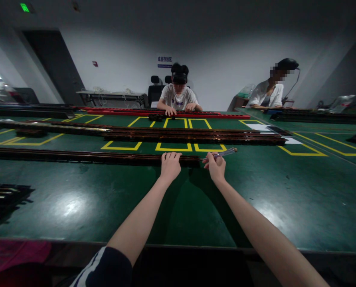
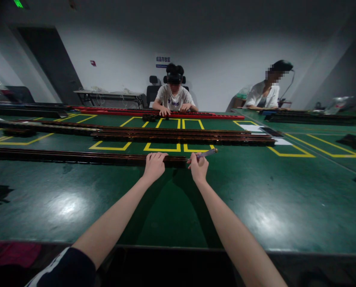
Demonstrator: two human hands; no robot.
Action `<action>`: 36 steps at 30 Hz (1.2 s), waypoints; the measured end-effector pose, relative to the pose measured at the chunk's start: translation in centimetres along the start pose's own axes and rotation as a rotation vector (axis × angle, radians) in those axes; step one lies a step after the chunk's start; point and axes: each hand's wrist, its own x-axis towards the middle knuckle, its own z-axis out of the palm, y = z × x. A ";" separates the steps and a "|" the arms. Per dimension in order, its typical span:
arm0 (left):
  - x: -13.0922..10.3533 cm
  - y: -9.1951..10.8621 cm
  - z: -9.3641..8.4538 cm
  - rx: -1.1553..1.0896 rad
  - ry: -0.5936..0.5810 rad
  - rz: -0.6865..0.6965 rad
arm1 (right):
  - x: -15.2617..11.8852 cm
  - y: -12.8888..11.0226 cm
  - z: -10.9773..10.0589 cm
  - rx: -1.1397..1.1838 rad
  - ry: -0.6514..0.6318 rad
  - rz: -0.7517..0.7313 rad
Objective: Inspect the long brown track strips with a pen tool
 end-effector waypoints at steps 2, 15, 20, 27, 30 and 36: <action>0.0 0.0 0.0 -0.002 0.001 -0.003 | 0.0 -0.1 0.0 -0.005 0.002 -0.004; 0.0 -0.1 0.2 -0.023 0.002 -0.003 | 0.0 0.2 -0.1 -0.022 -0.044 -0.015; 0.0 -0.2 0.2 -0.038 -0.003 -0.005 | -0.1 -0.1 -0.1 0.009 -0.035 0.008; 0.0 -0.2 0.2 -0.034 -0.001 0.001 | 0.3 0.0 -0.2 0.032 0.015 0.063; 0.0 -0.2 0.2 -0.015 0.006 0.002 | 0.7 0.2 -0.4 0.037 0.048 0.072; 0.0 -0.2 0.2 -0.040 -0.004 -0.005 | 0.8 0.1 -0.8 0.028 0.099 0.039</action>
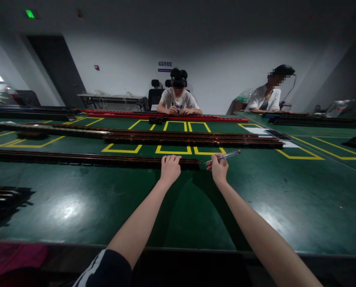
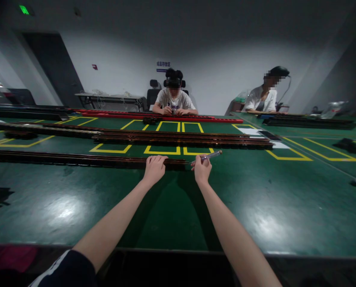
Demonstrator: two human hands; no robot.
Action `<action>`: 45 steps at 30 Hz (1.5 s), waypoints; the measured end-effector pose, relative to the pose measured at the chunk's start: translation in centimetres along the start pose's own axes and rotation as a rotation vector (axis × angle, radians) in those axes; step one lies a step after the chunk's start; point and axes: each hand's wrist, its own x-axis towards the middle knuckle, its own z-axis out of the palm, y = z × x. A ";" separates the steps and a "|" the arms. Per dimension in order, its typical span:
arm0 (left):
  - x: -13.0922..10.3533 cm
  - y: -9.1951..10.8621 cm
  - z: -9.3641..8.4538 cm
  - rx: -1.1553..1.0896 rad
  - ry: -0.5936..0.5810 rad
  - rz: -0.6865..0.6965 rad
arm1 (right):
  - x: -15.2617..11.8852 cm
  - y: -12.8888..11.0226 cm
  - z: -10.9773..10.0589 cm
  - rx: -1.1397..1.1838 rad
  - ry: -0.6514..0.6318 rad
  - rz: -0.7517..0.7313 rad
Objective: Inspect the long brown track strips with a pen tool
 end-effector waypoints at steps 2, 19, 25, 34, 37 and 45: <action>0.0 0.0 0.0 -0.003 0.004 0.002 | 0.0 -0.1 -0.1 -0.036 0.012 -0.007; 0.1 -0.6 0.3 -0.048 0.010 0.021 | 0.2 1.2 0.3 -0.456 -0.098 -0.314; 0.0 -0.4 0.2 0.002 0.024 0.048 | 0.0 1.7 0.9 -0.585 -0.336 -0.602; -0.2 -0.3 0.2 0.009 0.025 0.111 | -0.6 1.4 1.0 -0.843 -0.514 -0.700; -0.2 -0.2 0.2 0.010 0.029 0.106 | -0.7 1.1 1.3 -0.877 -0.501 -0.681; -0.1 0.2 0.0 -0.042 0.036 0.041 | -1.3 0.6 2.4 -0.920 -0.464 -0.689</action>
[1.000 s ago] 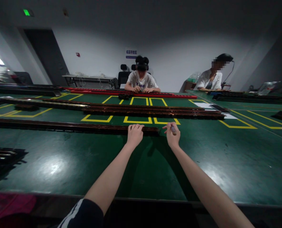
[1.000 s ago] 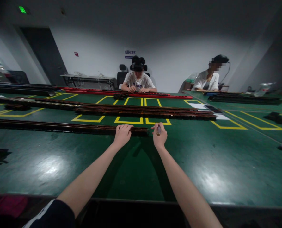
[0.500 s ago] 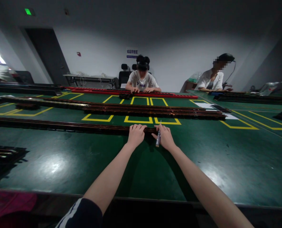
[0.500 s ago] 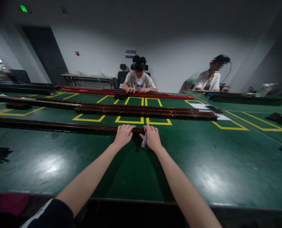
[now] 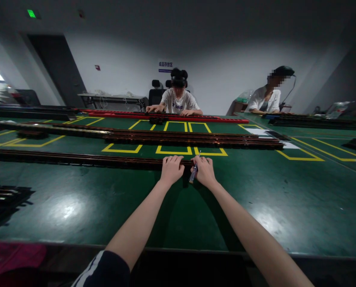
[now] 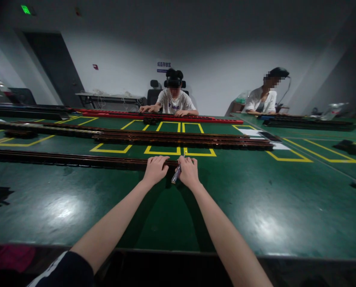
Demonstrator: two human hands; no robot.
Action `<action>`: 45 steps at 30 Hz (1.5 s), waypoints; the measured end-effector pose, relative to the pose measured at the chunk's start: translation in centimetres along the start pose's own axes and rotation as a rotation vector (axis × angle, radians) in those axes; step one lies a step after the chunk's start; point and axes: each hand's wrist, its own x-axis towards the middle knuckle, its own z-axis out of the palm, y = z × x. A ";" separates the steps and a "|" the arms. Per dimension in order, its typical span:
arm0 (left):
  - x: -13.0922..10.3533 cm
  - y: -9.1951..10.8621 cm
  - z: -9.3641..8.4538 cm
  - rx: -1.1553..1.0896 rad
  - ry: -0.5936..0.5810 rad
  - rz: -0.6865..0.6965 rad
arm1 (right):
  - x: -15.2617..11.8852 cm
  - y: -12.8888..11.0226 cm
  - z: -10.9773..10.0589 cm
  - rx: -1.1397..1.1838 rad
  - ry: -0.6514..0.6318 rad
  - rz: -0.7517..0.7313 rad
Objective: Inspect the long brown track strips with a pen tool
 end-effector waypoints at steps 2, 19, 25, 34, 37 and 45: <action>0.1 0.1 -0.1 -0.016 0.020 -0.030 | 0.0 -0.1 0.0 0.003 0.009 0.007; 0.2 -3.3 -0.8 0.145 0.047 -0.185 | -0.3 4.5 0.1 0.134 0.217 0.234; 0.3 -3.2 -0.7 0.209 0.062 -0.159 | -0.2 4.1 -0.2 0.153 0.219 0.285; 0.7 -3.0 -0.8 0.236 0.010 -0.147 | 0.3 2.2 -0.1 0.169 0.177 0.221; 0.7 -2.3 -0.6 0.244 0.020 -0.125 | 0.5 1.4 0.1 0.150 0.155 0.192; 0.6 0.7 0.7 0.154 0.027 -0.030 | 0.6 0.9 0.1 0.004 0.169 0.185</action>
